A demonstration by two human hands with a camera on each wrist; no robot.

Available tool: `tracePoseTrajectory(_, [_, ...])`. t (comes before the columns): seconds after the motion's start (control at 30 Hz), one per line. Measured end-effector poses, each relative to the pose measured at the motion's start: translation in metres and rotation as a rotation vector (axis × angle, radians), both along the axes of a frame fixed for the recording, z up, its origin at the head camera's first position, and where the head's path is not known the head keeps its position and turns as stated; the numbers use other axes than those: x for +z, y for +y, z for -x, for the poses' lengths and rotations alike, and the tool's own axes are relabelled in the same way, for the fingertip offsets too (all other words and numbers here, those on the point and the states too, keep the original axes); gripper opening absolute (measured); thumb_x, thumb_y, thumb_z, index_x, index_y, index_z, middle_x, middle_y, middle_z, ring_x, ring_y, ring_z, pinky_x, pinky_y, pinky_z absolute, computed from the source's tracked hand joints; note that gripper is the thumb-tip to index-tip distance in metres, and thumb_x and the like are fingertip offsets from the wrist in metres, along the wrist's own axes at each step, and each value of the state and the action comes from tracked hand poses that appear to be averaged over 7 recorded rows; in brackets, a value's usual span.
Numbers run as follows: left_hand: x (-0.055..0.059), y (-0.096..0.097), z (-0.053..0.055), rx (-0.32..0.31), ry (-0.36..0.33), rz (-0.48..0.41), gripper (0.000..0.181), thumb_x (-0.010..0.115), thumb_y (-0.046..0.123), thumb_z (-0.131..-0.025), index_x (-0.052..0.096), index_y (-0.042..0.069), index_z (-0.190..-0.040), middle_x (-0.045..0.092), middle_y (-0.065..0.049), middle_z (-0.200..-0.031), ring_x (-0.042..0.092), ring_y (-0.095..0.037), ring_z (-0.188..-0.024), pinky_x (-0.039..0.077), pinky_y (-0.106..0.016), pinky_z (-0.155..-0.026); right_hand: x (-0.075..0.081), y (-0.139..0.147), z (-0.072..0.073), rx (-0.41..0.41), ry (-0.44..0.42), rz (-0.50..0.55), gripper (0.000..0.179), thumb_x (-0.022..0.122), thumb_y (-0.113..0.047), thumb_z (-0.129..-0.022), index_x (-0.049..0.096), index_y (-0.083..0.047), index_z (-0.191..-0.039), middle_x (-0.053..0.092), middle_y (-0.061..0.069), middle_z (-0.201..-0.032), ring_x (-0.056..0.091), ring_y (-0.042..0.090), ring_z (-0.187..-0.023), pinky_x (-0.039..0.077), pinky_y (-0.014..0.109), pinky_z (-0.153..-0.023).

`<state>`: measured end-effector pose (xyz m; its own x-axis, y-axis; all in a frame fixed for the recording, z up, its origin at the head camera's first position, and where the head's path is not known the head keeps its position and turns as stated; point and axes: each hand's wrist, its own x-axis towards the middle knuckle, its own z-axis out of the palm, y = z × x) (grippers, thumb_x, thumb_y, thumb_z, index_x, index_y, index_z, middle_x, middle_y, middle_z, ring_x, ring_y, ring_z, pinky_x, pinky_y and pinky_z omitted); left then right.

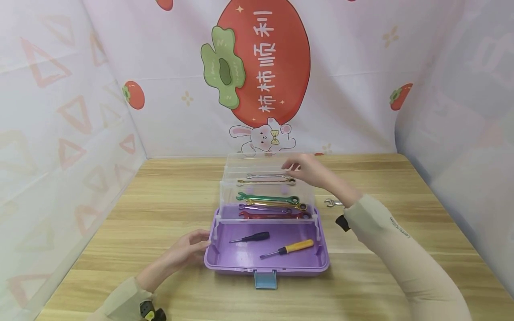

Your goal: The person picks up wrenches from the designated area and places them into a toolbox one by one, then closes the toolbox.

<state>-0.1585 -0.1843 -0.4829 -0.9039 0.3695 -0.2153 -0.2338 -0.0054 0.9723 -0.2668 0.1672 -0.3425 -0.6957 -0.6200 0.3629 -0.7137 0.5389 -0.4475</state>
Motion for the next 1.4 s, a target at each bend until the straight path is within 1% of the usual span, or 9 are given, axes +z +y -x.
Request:
tracePoseTrajectory(0.17, [0.0,0.0,0.0,-0.006,-0.001,0.002,0.048,0.059,0.013,-0.084,0.037,-0.009,-0.12,0.049,-0.017,-0.113,0.056,-0.021,-0.093,0.049,-0.041,-0.083,0.001,0.015,-0.005,-0.049,-0.036,0.0,0.017,0.06,0.002,-0.08,0.063,0.006,-0.096,0.062,0.017,-0.093,0.058,0.026,-0.082,0.05,0.042,-0.076])
tracePoseTrajectory(0.33, [0.0,0.0,0.0,-0.01,0.007,0.0,0.046,0.059,0.013,-0.084,0.038,-0.009,-0.119,0.05,-0.015,-0.111,0.056,-0.021,-0.092,0.049,-0.041,-0.082,0.003,0.031,-0.01,-0.102,-0.054,-0.005,0.018,0.059,0.001,-0.081,0.063,0.007,-0.097,0.06,0.02,-0.1,0.058,0.027,-0.082,0.049,0.043,-0.077])
tracePoseTrajectory(0.57, [-0.001,0.0,0.001,-0.003,0.011,0.003,0.046,0.059,0.013,-0.084,0.039,-0.009,-0.118,0.05,-0.015,-0.111,0.056,-0.021,-0.093,0.05,-0.041,-0.081,-0.003,0.053,-0.012,-0.135,0.025,-0.005,0.014,0.061,0.0,-0.081,0.064,0.003,-0.094,0.064,0.013,-0.09,0.059,0.023,-0.077,0.051,0.037,-0.07])
tracePoseTrajectory(0.7, [-0.001,-0.001,0.001,-0.003,0.01,0.0,0.046,0.059,0.013,-0.084,0.039,-0.009,-0.118,0.05,-0.016,-0.112,0.056,-0.021,-0.093,0.05,-0.041,-0.081,-0.009,0.063,-0.012,-0.152,0.061,-0.027,0.014,0.062,0.0,-0.079,0.065,0.003,-0.093,0.065,0.013,-0.088,0.06,0.023,-0.074,0.052,0.034,-0.066])
tracePoseTrajectory(0.8, [-0.001,-0.001,0.001,-0.003,0.012,0.001,0.046,0.059,0.013,-0.084,0.039,-0.009,-0.118,0.05,-0.017,-0.112,0.056,-0.02,-0.093,0.05,-0.041,-0.082,-0.014,0.071,-0.011,-0.171,0.035,-0.051,0.014,0.062,-0.002,-0.08,0.065,0.004,-0.093,0.065,0.014,-0.088,0.06,0.022,-0.074,0.052,0.032,-0.065])
tracePoseTrajectory(0.9, [-0.001,0.0,0.0,-0.002,0.012,0.003,0.046,0.059,0.013,-0.084,0.038,-0.01,-0.119,0.049,-0.017,-0.112,0.056,-0.02,-0.093,0.05,-0.041,-0.081,-0.021,0.078,-0.009,-0.203,-0.01,-0.082,0.014,0.061,-0.005,-0.081,0.065,0.002,-0.093,0.066,0.012,-0.087,0.06,0.021,-0.074,0.052,0.029,-0.065])
tracePoseTrajectory(1.07, [-0.001,-0.001,0.0,-0.005,0.012,0.001,0.046,0.059,0.013,-0.083,0.039,-0.01,-0.118,0.049,-0.016,-0.111,0.056,-0.02,-0.092,0.05,-0.041,-0.081,-0.036,0.088,-0.004,-0.227,-0.073,-0.118,0.014,0.062,-0.007,-0.081,0.066,0.001,-0.093,0.066,0.008,-0.084,0.059,0.021,-0.075,0.05,0.027,-0.062])
tracePoseTrajectory(1.23, [-0.002,-0.001,0.0,0.0,0.009,0.002,0.046,0.059,0.011,-0.083,0.039,-0.01,-0.118,0.05,-0.016,-0.111,0.056,-0.02,-0.092,0.05,-0.041,-0.081,-0.05,0.094,0.002,-0.213,-0.115,-0.137,0.014,0.063,-0.006,-0.08,0.065,0.002,-0.091,0.066,0.008,-0.081,0.059,0.021,-0.073,0.048,0.026,-0.059])
tracePoseTrajectory(1.4, [-0.001,0.0,-0.001,-0.002,0.011,-0.001,0.047,0.059,0.013,-0.084,0.038,-0.01,-0.119,0.05,-0.015,-0.111,0.056,-0.021,-0.093,0.05,-0.041,-0.082,-0.063,0.101,0.007,-0.18,-0.134,-0.127,0.015,0.063,0.0,-0.077,0.064,0.008,-0.089,0.065,0.01,-0.077,0.059,0.022,-0.069,0.049,0.026,-0.057])
